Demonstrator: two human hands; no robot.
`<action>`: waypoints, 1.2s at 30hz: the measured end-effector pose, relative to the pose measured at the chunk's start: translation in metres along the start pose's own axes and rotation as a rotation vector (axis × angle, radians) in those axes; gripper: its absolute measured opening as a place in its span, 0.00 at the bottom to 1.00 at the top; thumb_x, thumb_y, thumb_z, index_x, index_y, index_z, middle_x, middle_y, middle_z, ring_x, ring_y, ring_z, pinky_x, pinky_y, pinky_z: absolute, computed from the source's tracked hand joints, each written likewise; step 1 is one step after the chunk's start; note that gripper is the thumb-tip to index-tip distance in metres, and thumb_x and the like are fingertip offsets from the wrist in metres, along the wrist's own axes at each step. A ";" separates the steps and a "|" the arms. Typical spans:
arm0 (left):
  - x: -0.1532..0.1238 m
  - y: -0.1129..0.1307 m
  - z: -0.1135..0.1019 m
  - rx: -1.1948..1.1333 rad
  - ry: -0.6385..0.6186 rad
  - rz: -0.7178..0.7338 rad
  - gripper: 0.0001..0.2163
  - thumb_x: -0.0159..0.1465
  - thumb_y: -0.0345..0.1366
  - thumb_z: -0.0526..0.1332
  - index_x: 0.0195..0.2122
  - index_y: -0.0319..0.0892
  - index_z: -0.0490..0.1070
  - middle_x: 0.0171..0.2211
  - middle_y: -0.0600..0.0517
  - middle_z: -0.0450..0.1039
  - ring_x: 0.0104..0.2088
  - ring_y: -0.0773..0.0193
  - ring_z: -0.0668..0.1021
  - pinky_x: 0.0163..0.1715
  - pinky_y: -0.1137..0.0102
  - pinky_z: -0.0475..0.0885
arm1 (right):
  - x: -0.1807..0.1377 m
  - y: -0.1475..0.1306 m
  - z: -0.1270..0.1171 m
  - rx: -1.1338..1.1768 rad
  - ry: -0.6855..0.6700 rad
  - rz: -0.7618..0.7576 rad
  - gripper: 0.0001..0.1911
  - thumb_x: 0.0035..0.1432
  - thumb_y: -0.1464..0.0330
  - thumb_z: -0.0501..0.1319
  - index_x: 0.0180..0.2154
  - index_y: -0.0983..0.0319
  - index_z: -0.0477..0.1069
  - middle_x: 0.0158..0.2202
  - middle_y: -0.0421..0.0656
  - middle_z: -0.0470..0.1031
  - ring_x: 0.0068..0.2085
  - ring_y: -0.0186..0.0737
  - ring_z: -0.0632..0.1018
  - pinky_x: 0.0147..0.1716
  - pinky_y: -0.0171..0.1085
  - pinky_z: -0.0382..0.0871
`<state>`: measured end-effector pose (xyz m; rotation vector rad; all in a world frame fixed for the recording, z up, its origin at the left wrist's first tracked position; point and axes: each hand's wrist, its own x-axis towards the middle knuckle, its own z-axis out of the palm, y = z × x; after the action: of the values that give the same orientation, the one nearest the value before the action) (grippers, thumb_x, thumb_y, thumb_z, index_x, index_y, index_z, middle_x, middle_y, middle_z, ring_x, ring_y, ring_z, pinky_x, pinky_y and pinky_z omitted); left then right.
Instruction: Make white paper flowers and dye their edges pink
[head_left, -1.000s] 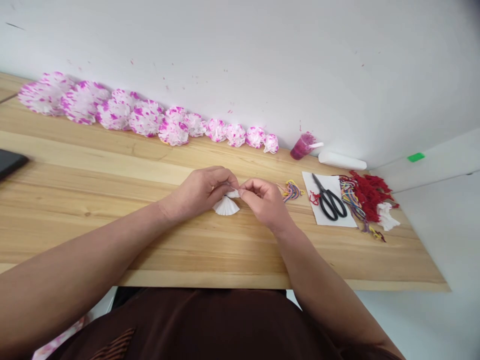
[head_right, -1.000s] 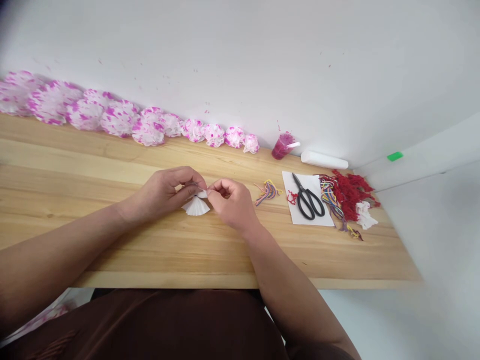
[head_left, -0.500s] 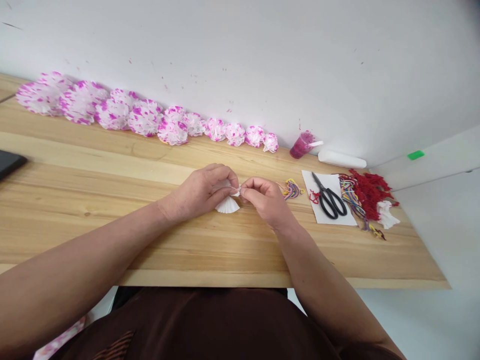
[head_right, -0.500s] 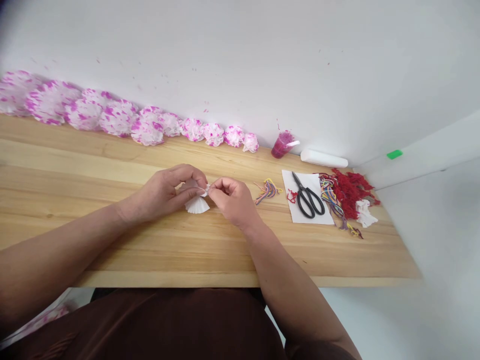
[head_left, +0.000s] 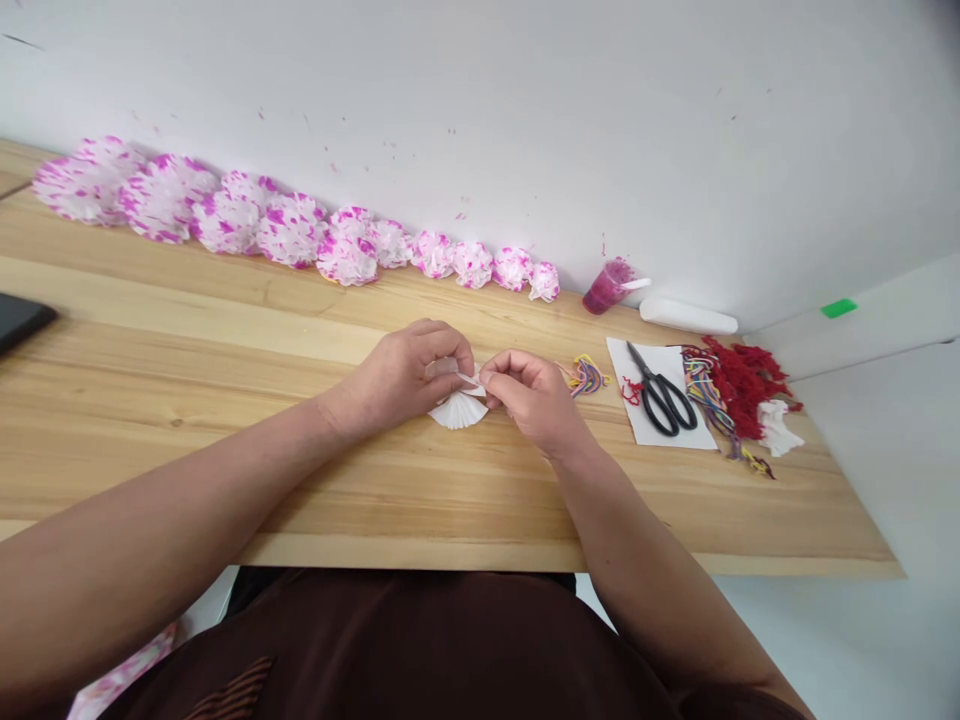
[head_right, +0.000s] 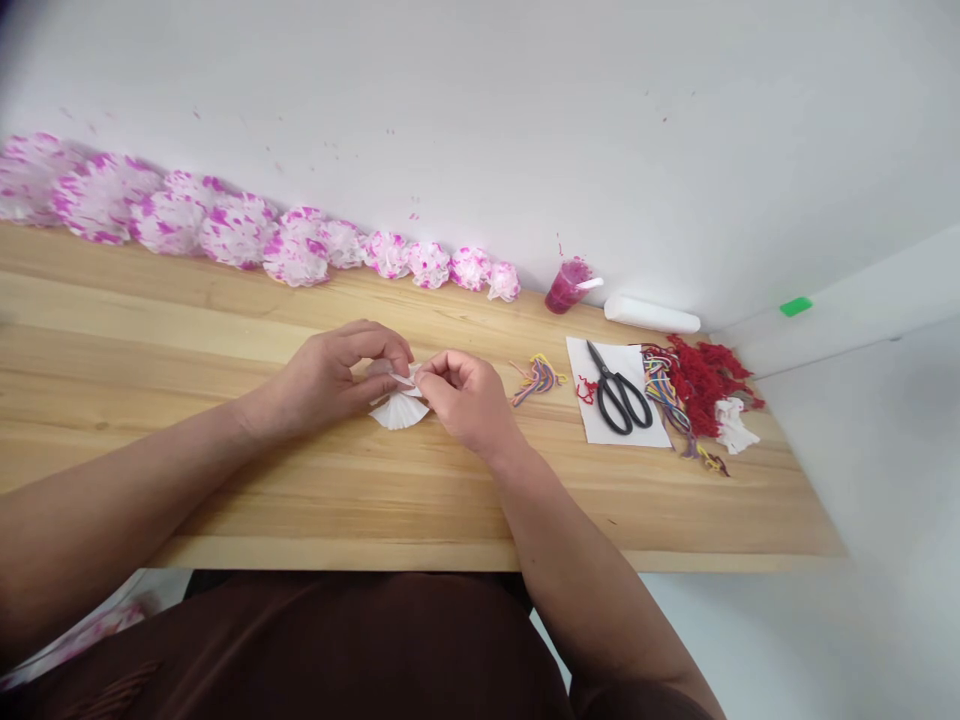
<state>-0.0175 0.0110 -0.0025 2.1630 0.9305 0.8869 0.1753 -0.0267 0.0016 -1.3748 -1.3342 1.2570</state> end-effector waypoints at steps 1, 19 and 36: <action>0.000 0.000 0.000 -0.002 0.000 -0.015 0.03 0.63 0.34 0.62 0.36 0.43 0.75 0.39 0.48 0.78 0.43 0.57 0.78 0.46 0.63 0.72 | 0.000 0.001 0.000 -0.015 -0.002 -0.011 0.09 0.51 0.61 0.66 0.26 0.59 0.72 0.22 0.36 0.72 0.26 0.33 0.70 0.28 0.35 0.64; 0.002 0.003 -0.004 -0.142 0.206 -0.193 0.10 0.66 0.43 0.64 0.39 0.42 0.76 0.39 0.50 0.79 0.42 0.59 0.79 0.48 0.64 0.73 | -0.001 -0.005 0.002 0.160 -0.009 0.127 0.12 0.50 0.59 0.68 0.27 0.60 0.72 0.26 0.39 0.76 0.26 0.32 0.73 0.21 0.31 0.58; 0.000 0.011 -0.007 0.026 0.047 -0.201 0.13 0.61 0.47 0.64 0.28 0.43 0.79 0.37 0.49 0.76 0.43 0.54 0.74 0.49 0.58 0.67 | -0.005 -0.003 0.015 0.109 0.098 -0.015 0.11 0.53 0.61 0.68 0.27 0.61 0.73 0.23 0.38 0.76 0.24 0.31 0.72 0.22 0.31 0.64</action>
<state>-0.0186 0.0065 0.0095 2.0344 1.1655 0.8341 0.1600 -0.0327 0.0026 -1.3311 -1.1898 1.2184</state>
